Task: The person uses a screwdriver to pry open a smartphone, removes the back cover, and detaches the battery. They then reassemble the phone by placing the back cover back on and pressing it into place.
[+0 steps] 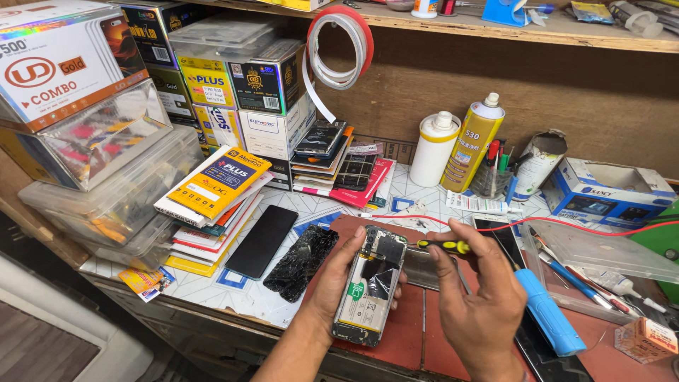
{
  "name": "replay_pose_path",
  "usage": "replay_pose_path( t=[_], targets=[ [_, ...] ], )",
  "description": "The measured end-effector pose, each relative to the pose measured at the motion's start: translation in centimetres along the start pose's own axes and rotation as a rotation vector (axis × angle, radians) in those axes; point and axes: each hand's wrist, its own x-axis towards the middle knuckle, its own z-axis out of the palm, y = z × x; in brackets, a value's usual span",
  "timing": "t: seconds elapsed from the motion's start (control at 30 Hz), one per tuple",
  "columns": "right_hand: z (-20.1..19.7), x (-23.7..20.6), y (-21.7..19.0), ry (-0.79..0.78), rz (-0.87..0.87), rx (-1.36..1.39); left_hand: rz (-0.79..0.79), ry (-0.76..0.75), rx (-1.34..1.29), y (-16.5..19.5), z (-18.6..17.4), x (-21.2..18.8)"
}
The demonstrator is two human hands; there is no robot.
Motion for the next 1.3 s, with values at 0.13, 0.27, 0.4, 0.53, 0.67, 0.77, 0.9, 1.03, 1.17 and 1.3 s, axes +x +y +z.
replay_pose_path(
  t=[0.13, 0.27, 0.4, 0.53, 0.67, 0.77, 0.9, 1.03, 1.17, 1.3],
  targets=[
    [1.0, -0.3, 0.0, -0.005, -0.061, 0.042, 0.003, 0.034, -0.014, 0.1, -0.1, 0.0],
    [1.8, -0.5, 0.1, 0.029, -0.04, 0.087, -0.037, 0.008, -0.031, 0.1, -0.1, -0.1],
    [1.8, -0.2, 0.2, 0.048, -0.053, 0.082, -0.058, -0.058, -0.109, 0.1, -0.4, -0.1],
    [1.6, 0.0, 0.2, -0.008, -0.061, 0.056, -0.079, -0.027, -0.084, -0.1, -0.7, 0.3],
    [2.2, 0.3, 0.2, -0.006, -0.023, 0.136, -0.1, -0.041, -0.097, -0.3, -0.9, 0.4],
    [2.5, 0.5, 0.3, 0.033, -0.043, 0.093, -0.099, -0.027, -0.086, -0.3, -1.1, 0.3],
    [2.6, 0.0, 0.3, -0.014, -0.057, 0.002, -0.105, 0.011, -0.063, -0.2, -1.1, 0.5],
    [3.3, -0.2, 0.6, -0.009, 0.027, 0.078, -0.097, 0.062, 0.001, -0.1, -0.8, 0.5],
    [3.4, 0.2, 1.2, -0.021, 0.13, 0.22, -0.126, 0.072, 0.012, -0.1, -0.4, 0.3],
    [3.5, -0.2, 1.5, 0.019, 0.066, 0.199, -0.119, 0.029, -0.025, 0.1, -0.4, 0.5]
  ],
)
